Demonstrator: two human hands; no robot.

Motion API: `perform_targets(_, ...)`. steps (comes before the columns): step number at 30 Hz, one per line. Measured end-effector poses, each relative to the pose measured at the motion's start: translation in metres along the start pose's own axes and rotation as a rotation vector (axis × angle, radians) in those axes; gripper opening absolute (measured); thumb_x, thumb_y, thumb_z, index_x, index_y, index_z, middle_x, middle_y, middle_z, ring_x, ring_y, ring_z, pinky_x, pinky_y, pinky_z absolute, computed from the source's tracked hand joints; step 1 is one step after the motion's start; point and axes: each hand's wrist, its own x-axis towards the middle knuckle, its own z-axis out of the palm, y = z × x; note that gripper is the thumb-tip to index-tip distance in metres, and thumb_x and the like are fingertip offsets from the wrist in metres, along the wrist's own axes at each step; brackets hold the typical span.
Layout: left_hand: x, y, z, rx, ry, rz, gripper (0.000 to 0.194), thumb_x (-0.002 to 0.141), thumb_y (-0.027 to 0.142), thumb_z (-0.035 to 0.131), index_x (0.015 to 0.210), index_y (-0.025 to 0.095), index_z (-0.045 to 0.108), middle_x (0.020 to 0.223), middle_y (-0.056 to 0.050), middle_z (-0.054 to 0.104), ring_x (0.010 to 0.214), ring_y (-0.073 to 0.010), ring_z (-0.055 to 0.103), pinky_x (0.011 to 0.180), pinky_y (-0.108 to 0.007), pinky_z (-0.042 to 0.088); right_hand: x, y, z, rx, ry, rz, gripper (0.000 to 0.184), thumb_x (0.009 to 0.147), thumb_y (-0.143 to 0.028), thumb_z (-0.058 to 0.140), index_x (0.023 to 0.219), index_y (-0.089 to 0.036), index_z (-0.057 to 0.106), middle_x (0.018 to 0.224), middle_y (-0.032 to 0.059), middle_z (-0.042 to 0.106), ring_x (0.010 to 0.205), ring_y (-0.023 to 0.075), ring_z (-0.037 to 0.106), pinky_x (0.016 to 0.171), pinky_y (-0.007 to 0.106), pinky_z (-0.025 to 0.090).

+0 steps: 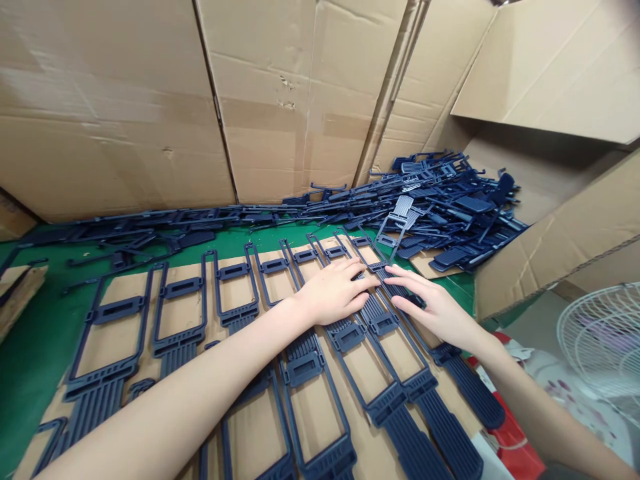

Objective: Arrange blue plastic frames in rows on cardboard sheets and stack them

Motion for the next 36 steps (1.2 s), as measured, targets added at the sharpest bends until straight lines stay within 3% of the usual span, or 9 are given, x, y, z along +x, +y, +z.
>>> perform_targets(10,0.000,0.001,-0.001,-0.038,-0.013,-0.034,0.040,0.098,0.028,0.043,0.136,0.024,0.054,0.148,-0.014,0.043,0.136,-0.0277,0.043,0.113,-0.045,0.034,-0.001,0.004,0.000,0.023,0.008,-0.035,0.029,0.098,-0.042,0.048,0.121,-0.026,0.059,0.144,0.0033,0.050,0.135,0.0212,0.044,0.114,0.045,0.036)
perform_targets(16,0.000,0.002,0.000,-0.036,-0.087,-0.068,0.043,0.100,0.031,0.042,0.141,0.023,0.048,0.154,-0.016,0.035,0.145,-0.0296,0.030,0.117,-0.048,0.025,0.000,0.008,0.003,0.017,0.023,-0.085,0.027,0.099,-0.039,0.047,0.119,-0.026,0.060,0.141,0.0042,0.053,0.133,0.0217,0.046,0.114,0.046,0.037)
perform_targets(25,-0.001,0.002,0.000,-0.053,-0.045,-0.055,0.042,0.099,0.031,0.043,0.140,0.024,0.050,0.151,-0.015,0.041,0.141,-0.0294,0.037,0.115,-0.050,0.029,0.000,0.010,0.003,0.043,0.021,-0.098,0.029,0.098,-0.038,0.048,0.121,-0.026,0.060,0.141,0.0058,0.053,0.133,0.0241,0.045,0.113,0.049,0.037)
perform_targets(31,-0.001,0.002,-0.001,-0.031,-0.027,-0.044,0.041,0.099,0.031,0.044,0.139,0.025,0.052,0.148,-0.013,0.044,0.139,-0.0281,0.040,0.115,-0.048,0.031,-0.001,0.006,-0.002,0.082,0.023,-0.066,0.031,0.097,-0.040,0.049,0.124,-0.027,0.059,0.144,0.0062,0.049,0.135,0.0246,0.043,0.114,0.048,0.034)
perform_targets(36,-0.001,0.003,-0.004,-0.016,-0.044,-0.030,0.041,0.100,0.031,0.041,0.138,0.023,0.053,0.148,-0.015,0.044,0.137,-0.0289,0.041,0.113,-0.048,0.032,-0.017,0.012,-0.006,0.201,0.144,0.058,0.033,0.097,-0.042,0.050,0.126,-0.029,0.057,0.146,0.0042,0.047,0.137,0.0233,0.041,0.118,0.047,0.028)
